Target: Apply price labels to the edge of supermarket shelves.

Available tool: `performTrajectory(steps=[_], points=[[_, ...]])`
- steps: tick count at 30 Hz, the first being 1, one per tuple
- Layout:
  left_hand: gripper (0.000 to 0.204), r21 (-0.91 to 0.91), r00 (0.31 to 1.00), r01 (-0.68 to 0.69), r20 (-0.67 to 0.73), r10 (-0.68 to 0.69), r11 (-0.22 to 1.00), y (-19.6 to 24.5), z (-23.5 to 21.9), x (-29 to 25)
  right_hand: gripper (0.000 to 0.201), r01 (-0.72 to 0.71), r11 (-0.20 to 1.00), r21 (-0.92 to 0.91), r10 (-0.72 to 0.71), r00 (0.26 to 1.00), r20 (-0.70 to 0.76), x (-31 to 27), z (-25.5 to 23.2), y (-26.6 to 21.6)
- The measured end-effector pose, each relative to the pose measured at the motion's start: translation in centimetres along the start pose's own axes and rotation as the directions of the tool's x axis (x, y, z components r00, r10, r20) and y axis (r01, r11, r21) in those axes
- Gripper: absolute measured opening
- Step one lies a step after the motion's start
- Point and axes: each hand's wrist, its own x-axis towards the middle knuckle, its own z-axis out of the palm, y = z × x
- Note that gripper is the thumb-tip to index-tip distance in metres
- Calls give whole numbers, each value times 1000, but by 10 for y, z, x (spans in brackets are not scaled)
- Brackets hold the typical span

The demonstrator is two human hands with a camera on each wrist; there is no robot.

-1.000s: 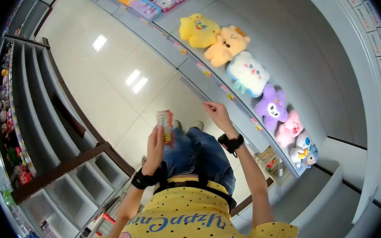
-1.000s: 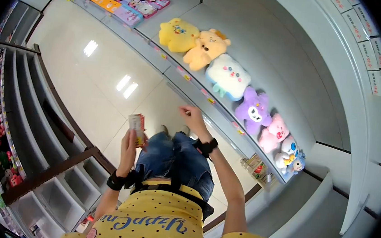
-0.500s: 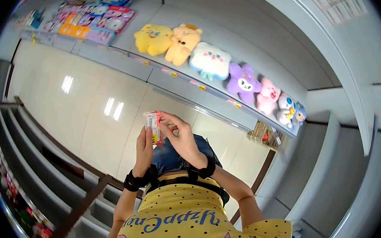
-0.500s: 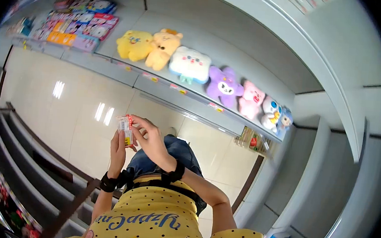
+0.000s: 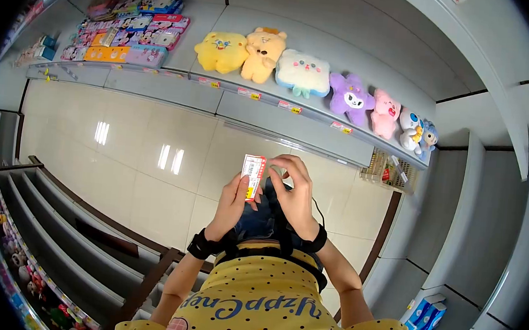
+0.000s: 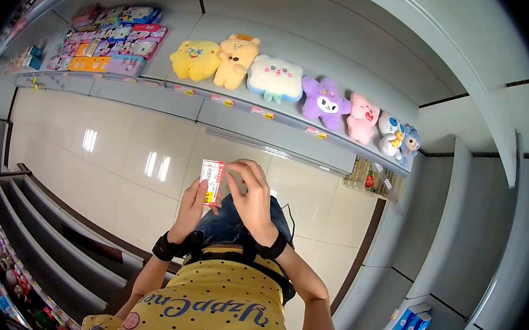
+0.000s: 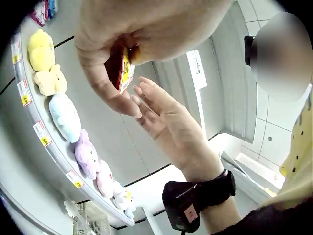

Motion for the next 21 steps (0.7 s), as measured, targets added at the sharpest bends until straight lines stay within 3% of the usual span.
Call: performTrajectory(steps=[3,9,12,16,21], points=[[37,-32,1000,4,31,-3,999,4,-4,-6,20,62,995,-72,-63,998,-17,-8,6,0],[35,41,997,25,78,-29,999,-3,-8,-12,21,-48,997,-59,51,997,51,-19,7,-2],[34,35,996,-20,84,17,999,-5,-4,-11,15,-119,982,148,107,990,89,-21,1,-3],[35,54,997,-18,70,14,998,-7,8,-5,15,-68,998,-16,67,998,-21,-28,-11,2],[38,50,994,-25,106,20,998,-9,26,1,11,-253,945,209,246,967,58,-38,-24,18]])
